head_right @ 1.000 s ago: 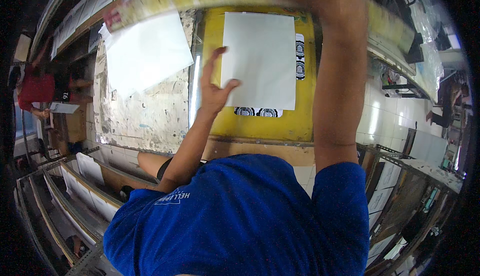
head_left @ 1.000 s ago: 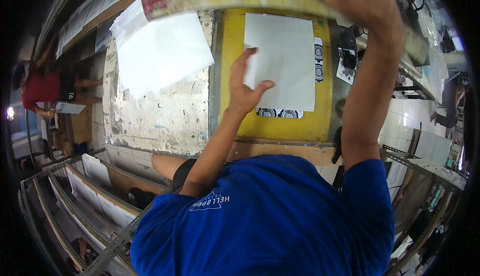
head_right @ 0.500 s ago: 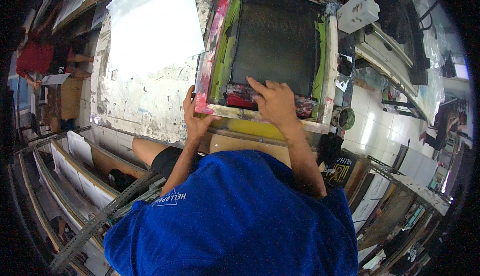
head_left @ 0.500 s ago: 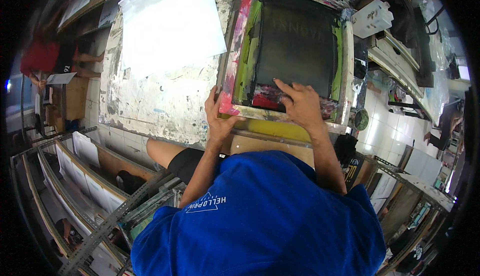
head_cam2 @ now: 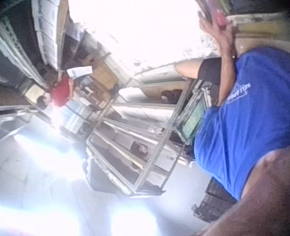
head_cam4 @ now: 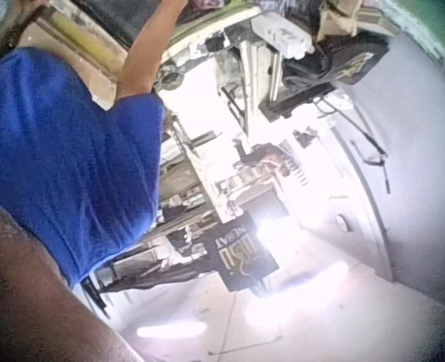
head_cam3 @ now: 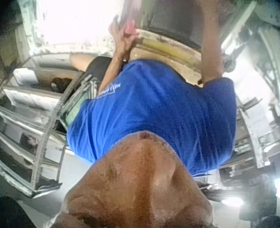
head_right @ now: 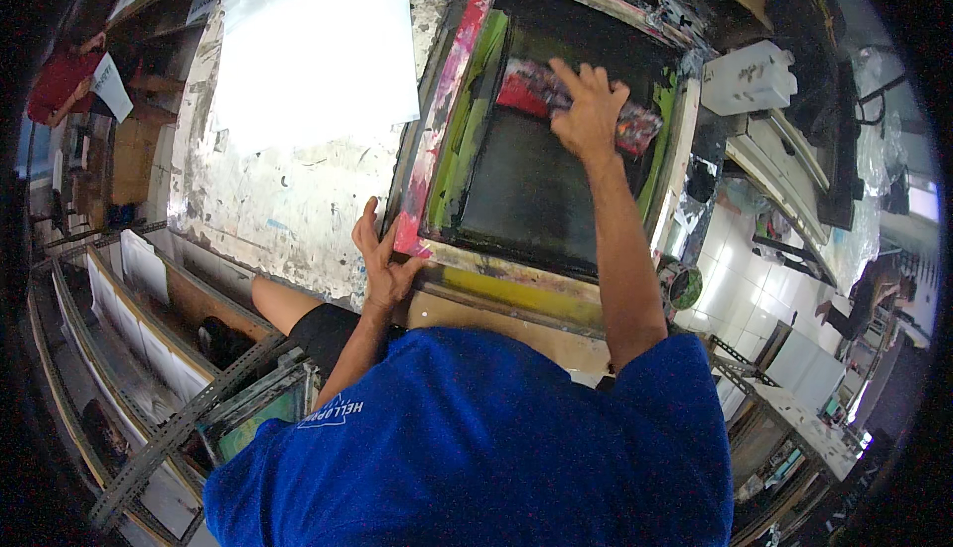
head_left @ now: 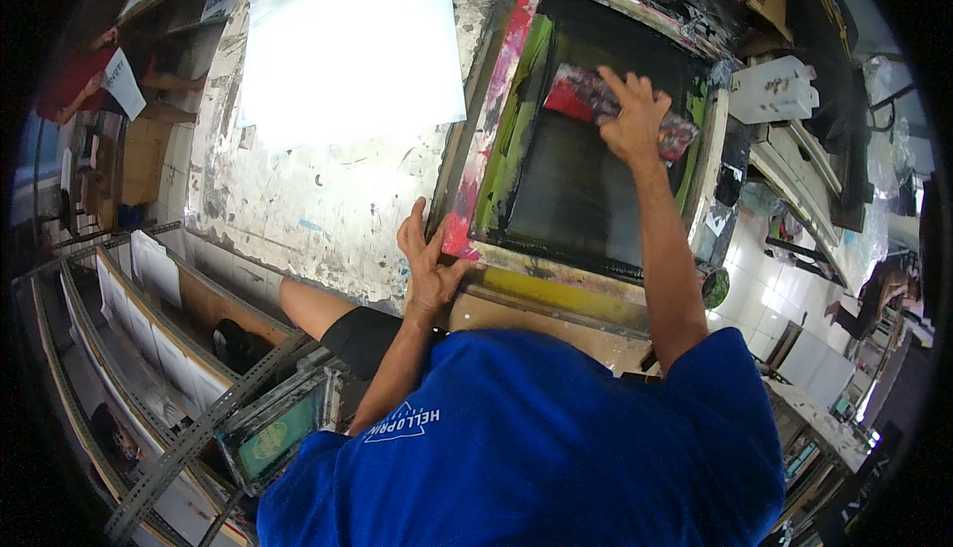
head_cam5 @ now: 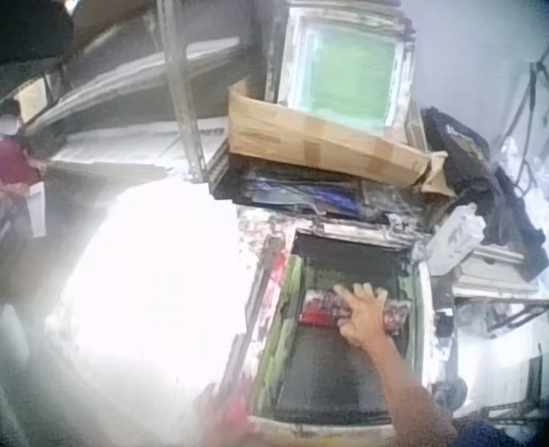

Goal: The person performs screen printing on white bags, using a squeegee to apply ink through a mesh screen onto each bag, then lifting the screen and setting the printed bags aside on a stack.

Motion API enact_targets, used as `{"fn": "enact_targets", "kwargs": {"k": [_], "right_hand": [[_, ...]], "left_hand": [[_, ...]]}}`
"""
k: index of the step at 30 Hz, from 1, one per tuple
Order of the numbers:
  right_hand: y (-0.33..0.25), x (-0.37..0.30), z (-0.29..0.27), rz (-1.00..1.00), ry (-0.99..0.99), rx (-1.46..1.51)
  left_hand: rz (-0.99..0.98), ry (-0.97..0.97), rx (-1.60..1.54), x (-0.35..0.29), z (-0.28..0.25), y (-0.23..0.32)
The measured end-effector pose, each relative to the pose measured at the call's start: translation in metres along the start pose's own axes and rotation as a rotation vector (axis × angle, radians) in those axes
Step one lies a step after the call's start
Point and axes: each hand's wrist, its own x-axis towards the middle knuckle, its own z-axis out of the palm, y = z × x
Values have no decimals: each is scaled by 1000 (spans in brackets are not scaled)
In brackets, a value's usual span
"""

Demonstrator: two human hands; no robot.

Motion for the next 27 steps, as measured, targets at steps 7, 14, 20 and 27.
{"fn": "enact_targets", "kwargs": {"k": [7,14,20,27], "right_hand": [[50,96,21,62,-128,-44],[90,161,18,-1,-138,89],[58,127,11,-153,-5,44],[3,39,-21,-43,-34,51]], "left_hand": [[-19,-5,-44,-1,0,0],[0,15,-88,1,-2,4],[16,-21,-94,0,-6,2],[-33,70,-266,-3,0,13]]}}
